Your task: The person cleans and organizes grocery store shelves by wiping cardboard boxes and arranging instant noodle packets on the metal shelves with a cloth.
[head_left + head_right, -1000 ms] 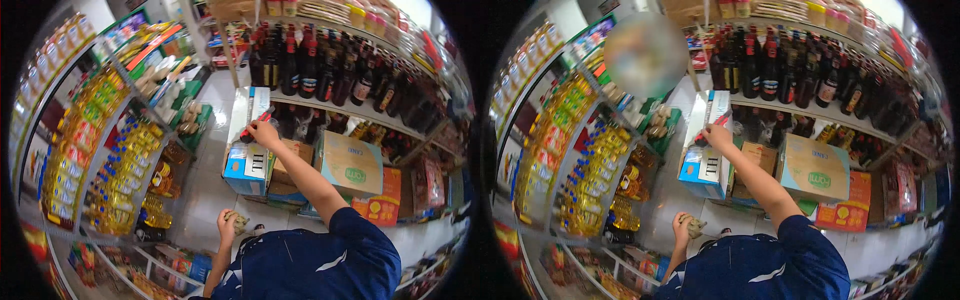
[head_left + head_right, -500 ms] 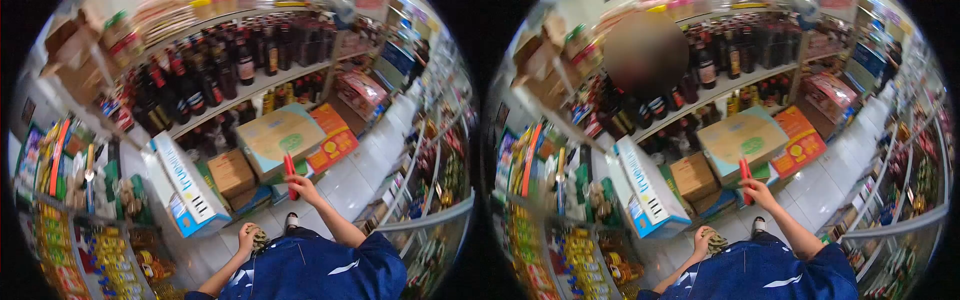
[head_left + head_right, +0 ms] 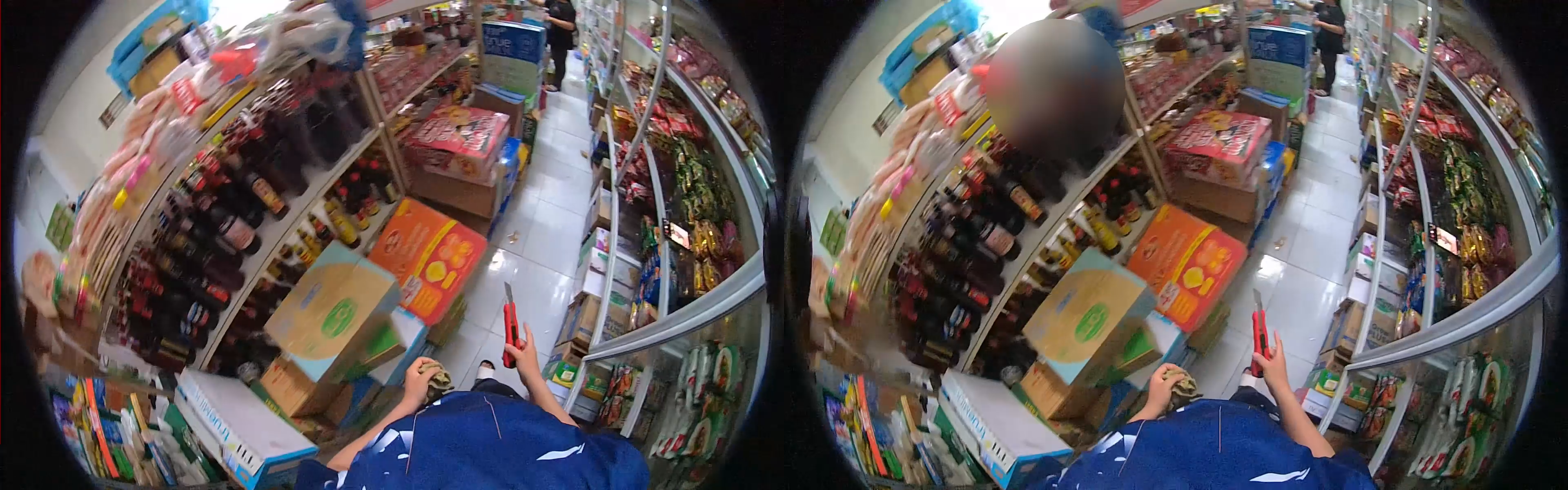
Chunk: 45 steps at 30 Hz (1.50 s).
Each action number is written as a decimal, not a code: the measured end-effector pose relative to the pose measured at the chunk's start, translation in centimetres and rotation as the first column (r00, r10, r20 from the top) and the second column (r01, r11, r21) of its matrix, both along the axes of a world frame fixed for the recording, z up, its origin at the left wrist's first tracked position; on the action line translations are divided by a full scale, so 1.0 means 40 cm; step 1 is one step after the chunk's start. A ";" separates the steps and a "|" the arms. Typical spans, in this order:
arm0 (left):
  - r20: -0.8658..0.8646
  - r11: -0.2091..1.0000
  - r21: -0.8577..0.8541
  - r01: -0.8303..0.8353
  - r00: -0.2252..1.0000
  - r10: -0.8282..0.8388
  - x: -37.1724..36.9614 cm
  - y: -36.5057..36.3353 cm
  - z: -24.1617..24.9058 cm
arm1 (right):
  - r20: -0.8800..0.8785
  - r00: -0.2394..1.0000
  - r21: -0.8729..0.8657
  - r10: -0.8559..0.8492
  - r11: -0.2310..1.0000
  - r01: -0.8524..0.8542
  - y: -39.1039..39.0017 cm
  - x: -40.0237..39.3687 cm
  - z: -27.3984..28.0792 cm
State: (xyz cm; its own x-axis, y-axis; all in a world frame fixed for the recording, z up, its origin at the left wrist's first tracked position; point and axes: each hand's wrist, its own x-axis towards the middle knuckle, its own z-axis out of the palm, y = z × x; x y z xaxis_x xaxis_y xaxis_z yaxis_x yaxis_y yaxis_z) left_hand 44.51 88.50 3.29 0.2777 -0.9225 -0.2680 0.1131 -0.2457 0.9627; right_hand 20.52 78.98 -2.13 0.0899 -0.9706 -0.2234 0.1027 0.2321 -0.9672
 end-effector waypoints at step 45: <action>0.981 0.755 -0.179 -0.630 -0.058 0.185 -0.314 -2.142 -0.129 | 0.022 0.998 0.058 -0.055 0.997 0.054 -2.460 -0.692 0.117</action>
